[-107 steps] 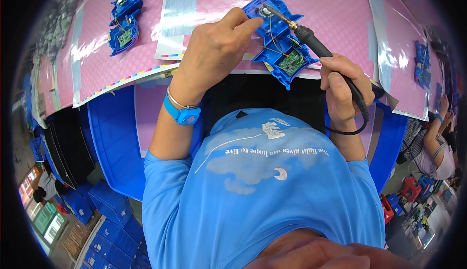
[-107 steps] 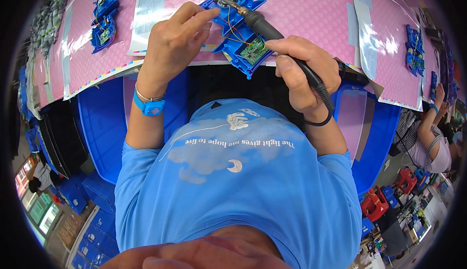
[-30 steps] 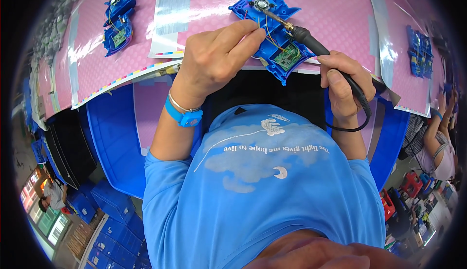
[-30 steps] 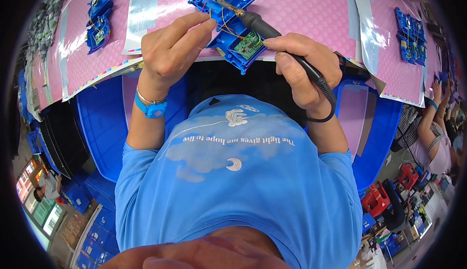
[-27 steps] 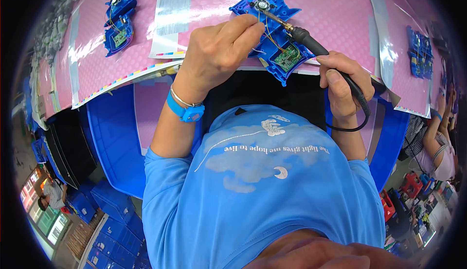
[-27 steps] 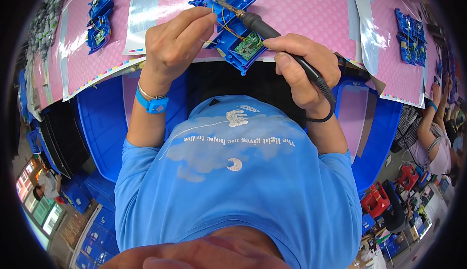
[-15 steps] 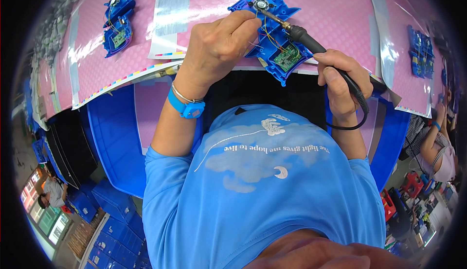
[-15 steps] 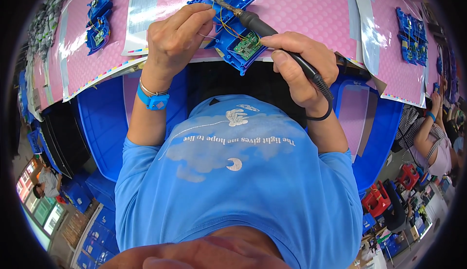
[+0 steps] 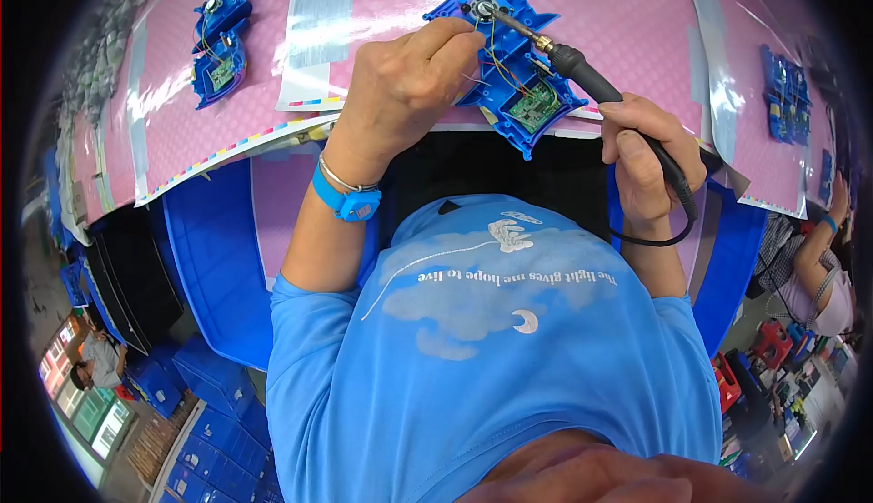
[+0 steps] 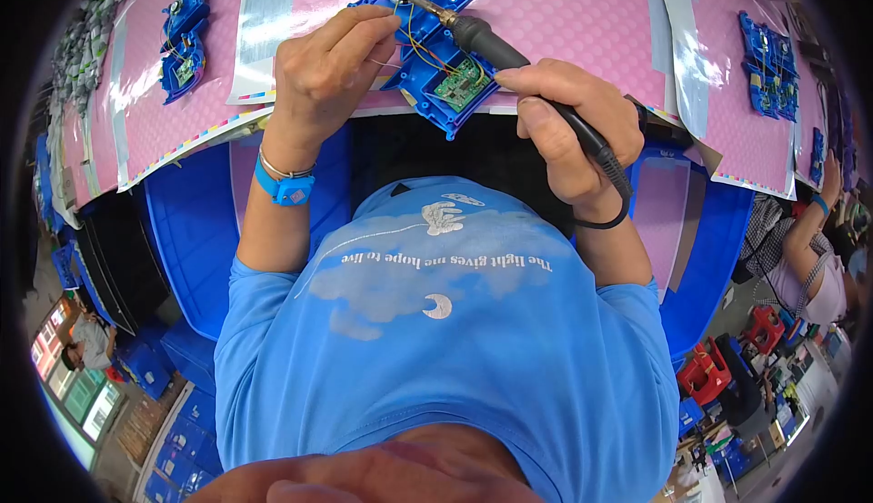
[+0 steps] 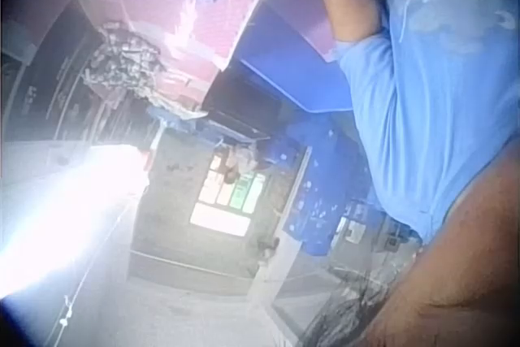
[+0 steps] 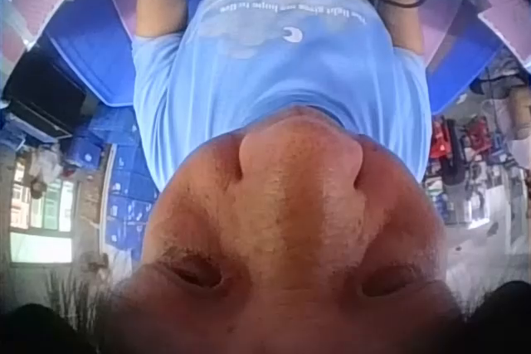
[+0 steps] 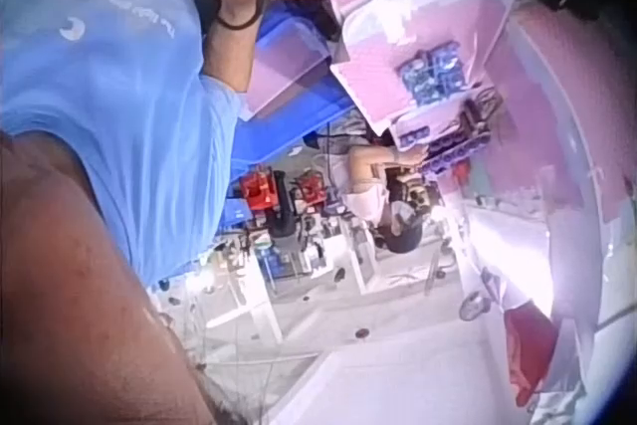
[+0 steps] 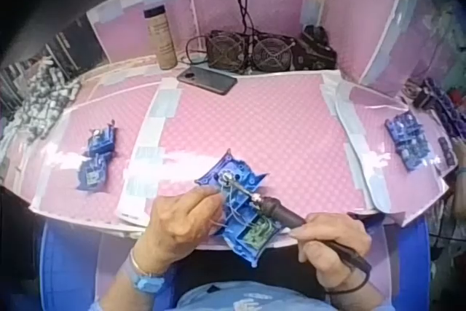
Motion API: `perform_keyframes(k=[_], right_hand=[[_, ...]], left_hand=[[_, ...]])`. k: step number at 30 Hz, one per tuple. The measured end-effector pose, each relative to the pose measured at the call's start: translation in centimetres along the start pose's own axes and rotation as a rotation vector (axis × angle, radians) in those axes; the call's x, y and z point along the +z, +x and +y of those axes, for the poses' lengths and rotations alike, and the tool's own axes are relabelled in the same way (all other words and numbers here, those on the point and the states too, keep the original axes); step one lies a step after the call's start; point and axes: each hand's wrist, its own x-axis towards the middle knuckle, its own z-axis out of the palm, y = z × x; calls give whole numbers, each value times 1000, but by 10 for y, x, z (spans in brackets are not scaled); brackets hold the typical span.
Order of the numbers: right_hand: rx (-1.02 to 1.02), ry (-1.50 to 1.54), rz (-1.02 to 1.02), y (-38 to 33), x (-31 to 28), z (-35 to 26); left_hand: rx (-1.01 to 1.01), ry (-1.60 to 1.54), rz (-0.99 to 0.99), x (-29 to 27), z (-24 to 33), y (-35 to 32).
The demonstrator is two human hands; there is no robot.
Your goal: Soldering electronic components onto small circuit boards at a factory workbench.
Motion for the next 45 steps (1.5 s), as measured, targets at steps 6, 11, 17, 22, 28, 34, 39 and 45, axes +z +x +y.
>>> perform_keyframes(k=[6, 11, 17, 22, 28, 34, 39, 45], right_hand=[[-3, -2, 2, -1, 0, -1], [2, -8, 5, -2, -1, -1], [-33, -6, 20, -1, -4, 2], [-62, -5, 82, 0, -11, 5], [-42, 24, 142, 1, -15, -1], [-74, 60, 188, -11, -20, -3], [-76, 65, 203, -11, -21, -8], [-31, -118, 111, -10, -14, -17]], left_hand=[[-4, -8, -6, 0, 1, -1], [-22, -39, -29, -1, 1, 0], [-88, -149, 45, -4, -1, -5], [-306, -462, -193, -36, 8, -9], [-151, -309, -266, -24, 18, 1], [-32, -8, -315, -54, -49, 2], [-39, 161, -397, -114, -128, -6], [-186, 233, -383, -166, -199, -43]])
